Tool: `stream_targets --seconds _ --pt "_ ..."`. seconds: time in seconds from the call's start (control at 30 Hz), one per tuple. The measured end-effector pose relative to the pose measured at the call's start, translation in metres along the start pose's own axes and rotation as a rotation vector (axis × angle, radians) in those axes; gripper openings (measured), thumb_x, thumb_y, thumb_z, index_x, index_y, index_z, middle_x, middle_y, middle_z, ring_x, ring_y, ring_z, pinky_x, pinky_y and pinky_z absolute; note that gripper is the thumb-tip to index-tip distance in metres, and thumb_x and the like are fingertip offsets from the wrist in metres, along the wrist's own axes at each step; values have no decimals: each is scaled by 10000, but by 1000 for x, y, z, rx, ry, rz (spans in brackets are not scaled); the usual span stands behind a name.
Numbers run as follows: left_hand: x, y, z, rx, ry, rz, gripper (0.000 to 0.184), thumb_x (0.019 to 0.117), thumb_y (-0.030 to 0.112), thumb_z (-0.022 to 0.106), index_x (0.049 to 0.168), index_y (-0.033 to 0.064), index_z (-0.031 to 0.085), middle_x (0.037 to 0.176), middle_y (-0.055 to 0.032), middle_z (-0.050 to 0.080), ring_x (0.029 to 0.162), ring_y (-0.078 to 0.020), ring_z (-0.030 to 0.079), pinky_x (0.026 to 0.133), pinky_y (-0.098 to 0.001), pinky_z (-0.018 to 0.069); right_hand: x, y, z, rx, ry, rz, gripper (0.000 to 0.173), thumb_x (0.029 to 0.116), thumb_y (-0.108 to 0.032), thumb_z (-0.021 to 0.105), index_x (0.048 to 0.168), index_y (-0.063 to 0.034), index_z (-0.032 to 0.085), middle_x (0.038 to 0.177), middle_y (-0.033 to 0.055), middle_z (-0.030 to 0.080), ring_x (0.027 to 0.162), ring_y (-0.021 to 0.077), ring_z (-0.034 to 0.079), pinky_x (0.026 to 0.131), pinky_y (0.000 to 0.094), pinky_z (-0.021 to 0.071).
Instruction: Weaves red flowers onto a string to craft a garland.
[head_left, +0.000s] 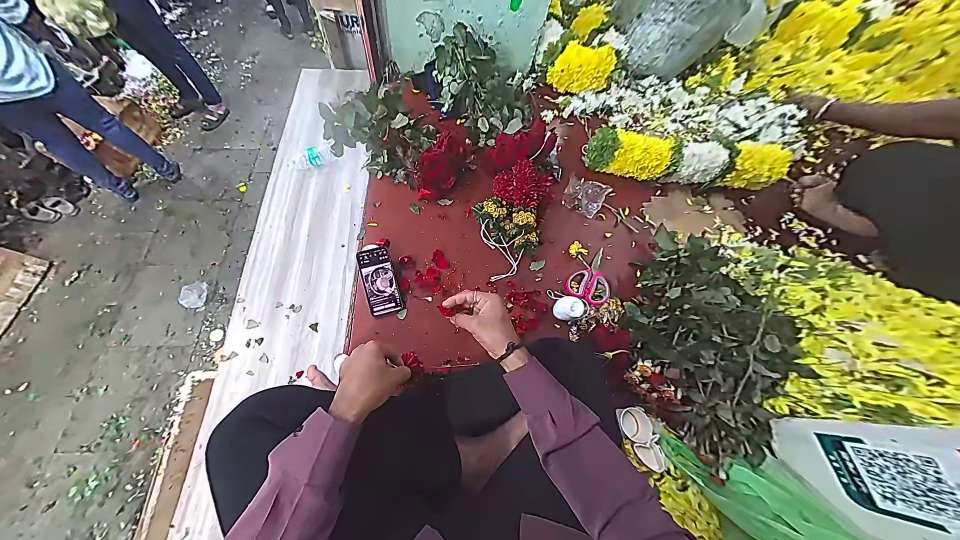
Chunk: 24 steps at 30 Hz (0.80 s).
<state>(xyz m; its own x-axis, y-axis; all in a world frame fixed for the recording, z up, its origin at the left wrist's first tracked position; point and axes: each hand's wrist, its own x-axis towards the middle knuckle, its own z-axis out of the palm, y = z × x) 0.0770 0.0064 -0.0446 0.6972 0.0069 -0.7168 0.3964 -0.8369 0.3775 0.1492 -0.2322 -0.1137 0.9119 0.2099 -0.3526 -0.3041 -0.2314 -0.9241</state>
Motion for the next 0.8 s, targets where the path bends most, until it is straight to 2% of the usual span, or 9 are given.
stream_targets --seconds 0.13,0.23,0.27,0.33,0.43,0.53,0.67,0.73,0.8 --pt "0 -2 -1 -15 19 -14 230 810 420 760 919 220 792 841 -30 735 830 -258 699 752 -607 539 -5 0 5 -34 38 -86 107 865 -125 807 968 -98 796 1010 15 766 872 122 728 801 324 634" --pt "0 -2 -2 -40 40 -19 223 808 412 759 916 219 792 851 -22 738 839 -249 700 763 -605 541 -11 -5 11 17 79 -93 119 862 -113 799 967 -67 766 963 47 762 782 152 725 723 336 637" --pt "0 -2 -2 -57 48 -17 219 812 405 759 914 215 792 851 -24 738 837 -247 700 762 -599 543 -14 -6 13 57 97 -95 163 843 -85 802 989 -54 736 940 65 753 750 174 718 689 349 634" --pt "1 -3 -2 -105 68 -8 217 808 402 755 902 210 787 840 -19 739 811 -233 704 743 -576 553 -20 -9 18 147 92 -83 351 809 -42 813 1119 -36 648 931 101 750 718 219 720 633 369 629" --pt "3 -4 -3 -201 81 3 222 821 417 756 874 205 787 793 6 737 750 -186 700 717 -533 566 -35 -22 24 284 -5 13 529 787 -1 822 1247 -8 560 892 159 747 685 261 716 578 366 604" --pt "5 -5 -2 -340 74 52 189 895 354 735 876 175 794 773 20 730 701 -127 676 689 -444 564 -53 -29 35 394 -113 135 567 775 11 837 1253 40 535 863 198 734 660 274 716 550 357 601" --pt "4 -3 0 -459 23 124 152 920 229 693 990 158 808 854 19 760 758 -93 700 713 -379 585 -59 -20 50 385 -72 223 580 748 15 866 1228 60 544 844 185 733 607 257 704 490 340 585" --pt "3 -2 0 -479 2 153 146 893 246 735 983 159 809 846 21 760 744 -92 698 704 -368 586 -56 -17 52 354 -49 242 599 745 0 875 1242 48 545 824 167 731 576 226 689 460 312 561" --pt "3 -2 -1 -486 -8 173 184 869 330 798 953 167 813 830 27 762 736 -88 704 709 -362 596 -53 -16 51 316 -55 250 632 734 -28 891 1261 30 547 773 127 704 530 180 638 439 285 524"
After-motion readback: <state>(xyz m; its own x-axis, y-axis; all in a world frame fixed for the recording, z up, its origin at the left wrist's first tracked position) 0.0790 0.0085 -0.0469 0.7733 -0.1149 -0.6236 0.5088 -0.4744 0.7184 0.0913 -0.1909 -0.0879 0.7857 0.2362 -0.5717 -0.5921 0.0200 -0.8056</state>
